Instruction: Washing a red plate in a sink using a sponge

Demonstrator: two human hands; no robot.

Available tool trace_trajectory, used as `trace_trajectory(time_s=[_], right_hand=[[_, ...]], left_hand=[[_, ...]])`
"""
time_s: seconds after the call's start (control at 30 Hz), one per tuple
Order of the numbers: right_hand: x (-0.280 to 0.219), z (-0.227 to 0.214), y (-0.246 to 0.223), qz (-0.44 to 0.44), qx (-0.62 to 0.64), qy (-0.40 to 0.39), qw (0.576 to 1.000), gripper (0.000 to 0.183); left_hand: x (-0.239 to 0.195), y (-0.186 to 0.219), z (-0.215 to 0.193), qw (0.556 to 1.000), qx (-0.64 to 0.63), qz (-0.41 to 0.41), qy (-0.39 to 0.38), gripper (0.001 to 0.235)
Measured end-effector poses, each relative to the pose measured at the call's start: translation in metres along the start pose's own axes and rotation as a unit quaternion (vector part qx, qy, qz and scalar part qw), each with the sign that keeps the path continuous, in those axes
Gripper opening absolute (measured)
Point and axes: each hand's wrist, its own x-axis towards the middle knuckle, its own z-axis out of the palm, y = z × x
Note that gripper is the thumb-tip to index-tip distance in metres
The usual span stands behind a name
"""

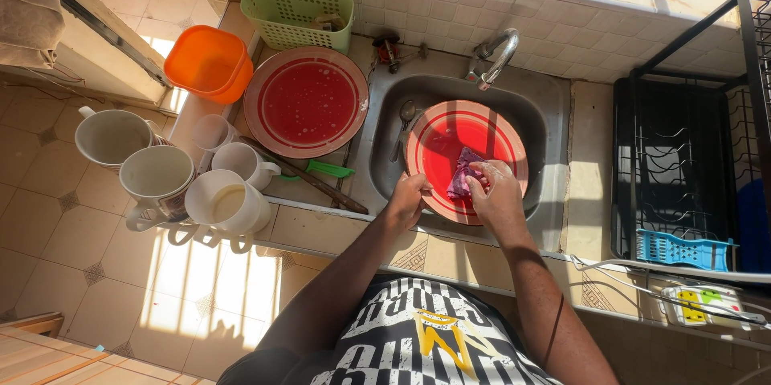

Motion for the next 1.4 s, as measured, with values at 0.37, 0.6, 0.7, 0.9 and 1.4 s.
trace_trajectory(time_s=[0.37,0.6,0.7,0.9,1.4], right_hand=[[-0.034,0.004,0.013,0.031,0.028,-0.045,0.998,0.019],[0.032,-0.033,0.027,0.161,-0.019,0.024,0.987,0.05],[0.03,0.003,0.013,0.013,-0.032,0.01,0.999,0.036],[-0.055,0.02,-0.04,-0.003,-0.003,-0.09,0.996,0.037],[0.051,0.011,-0.018,-0.038,-0.057,0.024,0.997,0.029]], left_hand=[[-0.12,0.108,0.105,0.998,0.043,0.042,-0.015,0.035],[-0.13,0.106,0.104,0.997,0.013,0.031,-0.073,0.041],[-0.072,0.049,0.054,0.996,0.012,0.037,-0.085,0.039],[-0.158,0.144,0.136,0.994,-0.064,0.047,-0.075,0.035],[-0.17,0.137,0.132,0.985,-0.033,0.018,-0.166,0.048]])
